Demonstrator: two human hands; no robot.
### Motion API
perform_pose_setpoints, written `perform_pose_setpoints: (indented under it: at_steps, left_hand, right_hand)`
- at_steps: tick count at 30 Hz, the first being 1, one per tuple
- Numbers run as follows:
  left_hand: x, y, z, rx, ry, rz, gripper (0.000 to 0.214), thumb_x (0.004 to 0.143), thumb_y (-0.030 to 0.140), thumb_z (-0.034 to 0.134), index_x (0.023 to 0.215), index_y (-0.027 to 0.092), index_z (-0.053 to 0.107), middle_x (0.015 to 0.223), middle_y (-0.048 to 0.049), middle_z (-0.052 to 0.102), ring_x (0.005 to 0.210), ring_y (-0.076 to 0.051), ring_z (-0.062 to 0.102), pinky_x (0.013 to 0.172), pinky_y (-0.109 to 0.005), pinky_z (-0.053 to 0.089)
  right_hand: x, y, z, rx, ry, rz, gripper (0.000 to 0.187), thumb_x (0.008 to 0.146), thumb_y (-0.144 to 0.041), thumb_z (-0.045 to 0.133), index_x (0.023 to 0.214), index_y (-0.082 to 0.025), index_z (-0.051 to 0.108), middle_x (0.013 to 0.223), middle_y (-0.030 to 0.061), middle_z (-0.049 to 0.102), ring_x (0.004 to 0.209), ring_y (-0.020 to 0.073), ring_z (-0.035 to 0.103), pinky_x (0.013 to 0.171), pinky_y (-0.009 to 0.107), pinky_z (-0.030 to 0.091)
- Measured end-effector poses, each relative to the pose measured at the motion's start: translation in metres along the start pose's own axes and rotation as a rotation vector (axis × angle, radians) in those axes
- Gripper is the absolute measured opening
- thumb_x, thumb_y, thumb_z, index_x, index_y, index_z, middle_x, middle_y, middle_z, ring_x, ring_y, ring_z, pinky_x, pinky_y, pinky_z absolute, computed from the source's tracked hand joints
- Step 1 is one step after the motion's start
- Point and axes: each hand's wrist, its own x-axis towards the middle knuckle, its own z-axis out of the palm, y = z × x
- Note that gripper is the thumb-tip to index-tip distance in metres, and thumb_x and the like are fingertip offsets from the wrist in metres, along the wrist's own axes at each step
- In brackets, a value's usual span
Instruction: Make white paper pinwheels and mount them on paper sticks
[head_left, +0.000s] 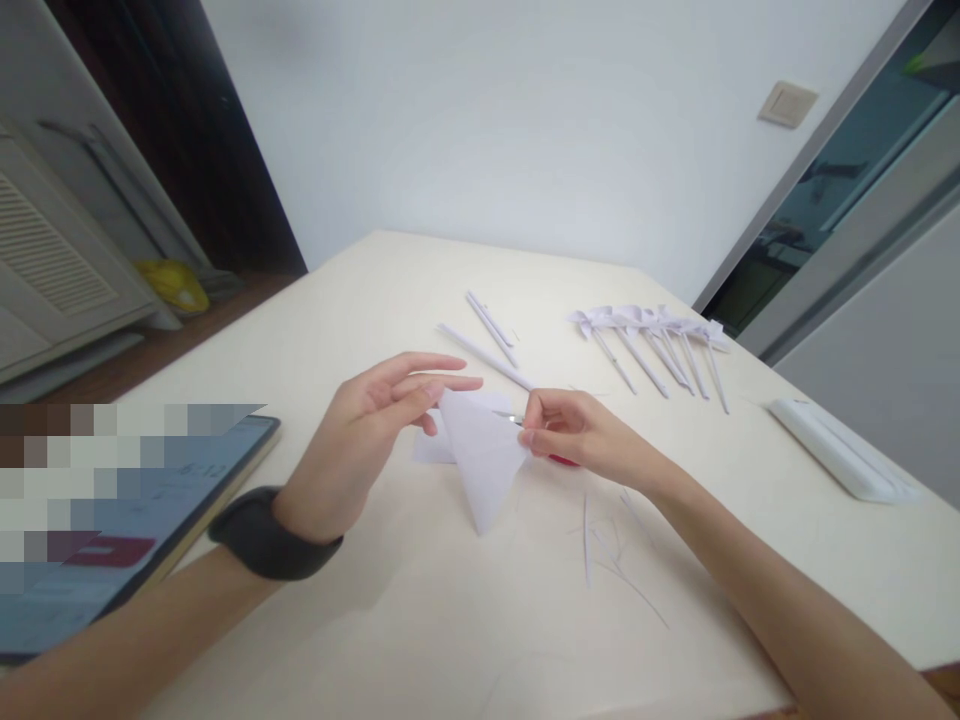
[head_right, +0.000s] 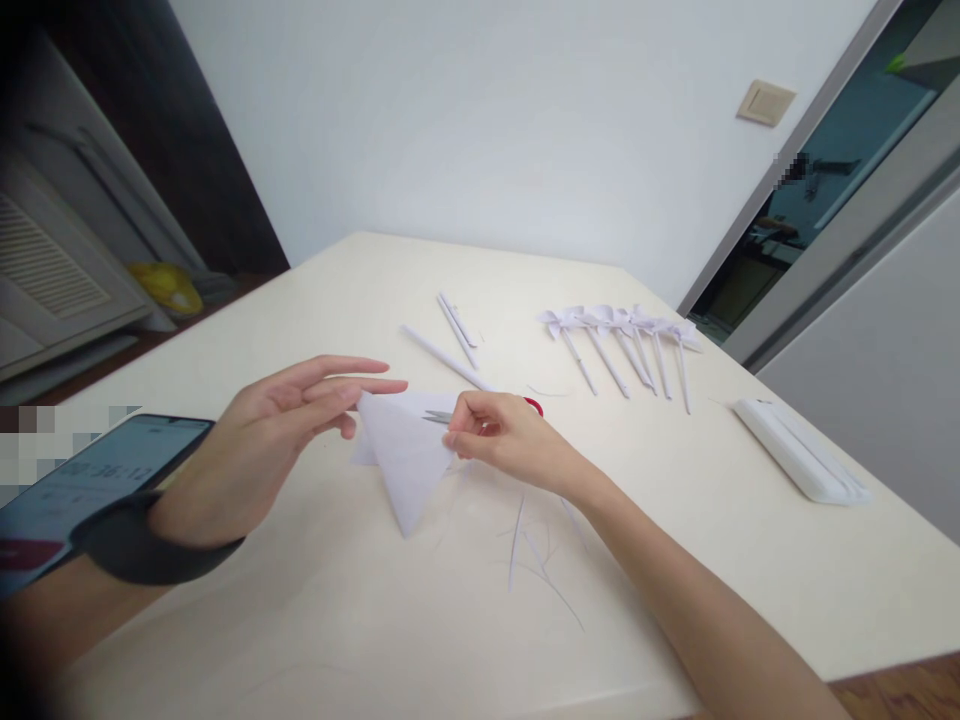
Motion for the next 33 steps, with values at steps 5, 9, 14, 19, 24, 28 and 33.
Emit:
perform_pose_setpoints:
  at_steps: [5,9,14,19,24,28,33]
  left_hand:
    - [-0.002,0.002,0.003,-0.062,-0.053,-0.040,0.031,0.089,0.035,0.046,0.116,0.022,0.053,0.111,-0.0062,0.067,0.099,-0.021,0.059,0.074,-0.028,0.045]
    - [-0.004,-0.002,0.010,-0.162,-0.177,-0.153,0.041,0.080,0.030,0.060,0.119,0.023,0.050,0.117,-0.0059,0.064,0.102,-0.023,0.061,0.083,-0.032,0.048]
    - [-0.007,-0.010,0.013,-0.233,-0.275,-0.266,0.032,0.079,0.032,0.061,0.107,0.018,0.062,0.110,-0.0079,0.068,0.098,-0.026,0.063,0.085,-0.037,0.049]
    - [-0.008,-0.011,0.009,-0.257,-0.261,-0.362,0.035,0.076,0.039,0.063,0.104,0.019,0.062,0.105,-0.0095,0.069,0.088,-0.028,0.066,0.071,-0.038,0.053]
    - [-0.008,-0.011,0.010,-0.219,-0.281,-0.347,0.035,0.074,0.039,0.065,0.102,0.018,0.060,0.100,-0.0085,0.069,0.089,-0.028,0.066,0.075,-0.040,0.052]
    - [-0.008,-0.011,0.011,-0.183,-0.267,-0.328,0.035,0.073,0.039,0.066,0.099,0.017,0.061,0.095,-0.0076,0.071,0.089,-0.029,0.066,0.074,-0.039,0.052]
    - [-0.008,-0.008,0.010,-0.150,-0.215,-0.321,0.033,0.072,0.035,0.067,0.098,0.018,0.062,0.092,-0.0067,0.071,0.086,-0.028,0.066,0.071,-0.039,0.054]
  right_hand:
    - [0.001,0.000,0.001,0.047,0.058,-0.001,0.015,0.080,-0.025,0.056,0.068,-0.017,0.050,0.061,-0.0038,0.048,0.054,0.0078,0.042,0.052,0.022,0.031]
    - [0.002,0.001,0.005,0.114,0.114,-0.030,0.014,0.078,-0.025,0.059,0.070,-0.017,0.051,0.062,-0.0023,0.051,0.059,0.0099,0.047,0.057,0.024,0.036]
    - [0.000,-0.001,0.011,0.165,0.053,-0.002,0.015,0.079,-0.027,0.060,0.070,-0.018,0.051,0.063,-0.0020,0.054,0.060,0.0098,0.049,0.059,0.024,0.038]
    - [0.000,0.000,0.011,0.140,-0.012,0.028,0.018,0.077,-0.029,0.063,0.070,-0.018,0.051,0.068,-0.0005,0.056,0.066,0.0115,0.052,0.064,0.025,0.041]
    - [0.001,0.004,0.013,0.100,-0.032,0.028,0.018,0.078,-0.031,0.062,0.071,-0.018,0.051,0.069,-0.0008,0.056,0.066,0.0114,0.053,0.065,0.025,0.040]
    - [-0.001,-0.001,0.013,0.060,-0.069,0.020,0.019,0.081,-0.034,0.057,0.073,-0.019,0.051,0.070,-0.0003,0.057,0.069,0.0122,0.054,0.067,0.026,0.042]
    - [-0.004,-0.004,-0.002,-0.480,0.023,0.000,0.018,0.089,-0.035,0.045,0.082,-0.021,0.055,0.083,0.0033,0.061,0.076,0.0160,0.056,0.065,0.028,0.041]
